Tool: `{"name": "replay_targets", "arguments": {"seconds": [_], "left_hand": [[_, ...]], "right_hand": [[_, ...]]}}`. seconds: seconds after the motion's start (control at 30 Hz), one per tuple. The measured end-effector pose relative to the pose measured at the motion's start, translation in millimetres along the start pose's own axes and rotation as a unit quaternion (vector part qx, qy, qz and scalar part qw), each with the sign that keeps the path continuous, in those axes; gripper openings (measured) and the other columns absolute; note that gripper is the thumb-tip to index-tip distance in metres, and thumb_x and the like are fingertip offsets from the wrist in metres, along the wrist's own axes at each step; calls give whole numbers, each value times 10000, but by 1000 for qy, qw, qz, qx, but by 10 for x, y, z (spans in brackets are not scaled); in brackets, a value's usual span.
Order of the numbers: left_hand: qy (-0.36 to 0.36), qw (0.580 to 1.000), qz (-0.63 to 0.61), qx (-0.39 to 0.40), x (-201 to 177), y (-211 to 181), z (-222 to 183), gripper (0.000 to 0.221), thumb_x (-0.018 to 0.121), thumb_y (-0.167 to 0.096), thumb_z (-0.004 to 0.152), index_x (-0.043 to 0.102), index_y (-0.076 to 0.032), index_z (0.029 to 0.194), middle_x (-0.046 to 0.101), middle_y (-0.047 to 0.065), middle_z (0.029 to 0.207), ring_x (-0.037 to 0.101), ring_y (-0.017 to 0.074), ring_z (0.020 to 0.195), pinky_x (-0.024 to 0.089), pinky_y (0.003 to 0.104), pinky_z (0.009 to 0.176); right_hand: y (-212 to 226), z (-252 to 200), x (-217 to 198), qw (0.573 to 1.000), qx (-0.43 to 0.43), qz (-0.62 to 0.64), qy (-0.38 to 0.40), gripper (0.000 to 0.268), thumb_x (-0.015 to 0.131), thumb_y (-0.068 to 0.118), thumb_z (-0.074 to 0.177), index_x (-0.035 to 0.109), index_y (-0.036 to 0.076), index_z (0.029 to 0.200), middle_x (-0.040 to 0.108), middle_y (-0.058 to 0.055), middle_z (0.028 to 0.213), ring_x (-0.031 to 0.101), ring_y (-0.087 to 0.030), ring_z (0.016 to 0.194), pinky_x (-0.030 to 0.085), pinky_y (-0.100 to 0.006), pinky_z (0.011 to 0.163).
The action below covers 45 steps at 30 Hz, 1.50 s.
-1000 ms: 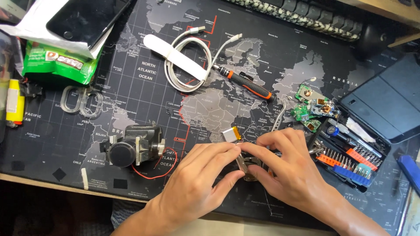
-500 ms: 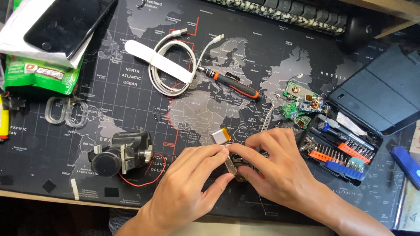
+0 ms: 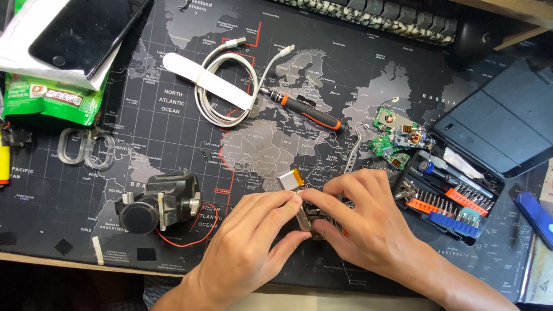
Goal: Repairing the internal components of a smartwatch, including positioning the battery and managing internal wiring.
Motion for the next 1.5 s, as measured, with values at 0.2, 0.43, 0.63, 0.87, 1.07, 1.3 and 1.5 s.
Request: {"name": "replay_targets", "arguments": {"seconds": [0.2, 0.43, 0.63, 0.87, 1.07, 1.3, 1.5], "left_hand": [[2, 1000, 12, 10, -5, -27, 34, 373, 862, -64, 1013, 651, 98, 1274, 712, 242, 1255, 733, 387, 1124, 604, 491, 976], [10, 999, 31, 16, -28, -46, 50, 367, 834, -47, 1041, 644, 110, 1313, 696, 256, 1258, 717, 388, 1131, 588, 499, 992], [5, 999, 36, 19, -21, -46, 49, 384, 865, -34, 1026, 644, 108, 1307, 700, 254, 1239, 721, 386, 1111, 591, 495, 975], [-8, 1000, 3, 6, -39, -37, 32, 355, 818, -51, 1024, 633, 108, 1282, 696, 267, 1252, 722, 403, 1119, 594, 504, 982], [-15, 1000, -22, -15, -72, -20, 6, 332, 779, -125, 1026, 634, 88, 1235, 713, 249, 1228, 735, 402, 1100, 601, 497, 995], [7, 999, -26, -43, -116, 42, -42, 364, 794, -193, 1015, 649, 45, 1250, 722, 200, 1235, 735, 370, 1103, 583, 469, 999], [30, 999, 8, -43, -122, 107, -102, 288, 740, -241, 1034, 676, 2, 1176, 732, 154, 1183, 722, 314, 1032, 554, 456, 933]], "right_hand": [[2, 13, -13, 1000, -3, -2, -6, 421, 846, 135, 910, 726, 190, 1310, 626, -17, 1055, 531, -266, 885, 385, -445, 829], [-32, -30, 34, 1000, 8, -13, -2, 393, 814, 161, 921, 744, 202, 1305, 651, -24, 1062, 553, -268, 916, 389, -455, 851], [-52, -59, 45, 1000, 12, -13, 9, 401, 815, 180, 913, 741, 207, 1307, 650, -28, 1074, 560, -273, 932, 397, -457, 880], [-47, -57, 37, 1000, 6, -27, -4, 375, 842, 230, 943, 764, 247, 1309, 620, -29, 1069, 557, -262, 921, 397, -453, 886], [-105, -21, -127, 999, 23, 40, 26, 520, 839, 496, 948, 733, 239, 1388, 630, -18, 1092, 578, -224, 965, 396, -441, 953], [-123, 80, -145, 998, 34, 52, -13, 159, 848, 312, 945, 796, 194, 1038, 670, 27, 900, 576, -196, 827, 369, -411, 861], [-46, 124, -94, 999, 15, 44, -25, 111, 843, 286, 958, 792, 199, 1004, 640, 31, 852, 551, -192, 768, 385, -408, 814]]}}
Point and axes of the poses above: each hand's wrist, its own z-axis towards the middle knuckle, its own x-axis out of the palm, y = z × x, the point moved 1 cm from there along z, towards the middle knuckle
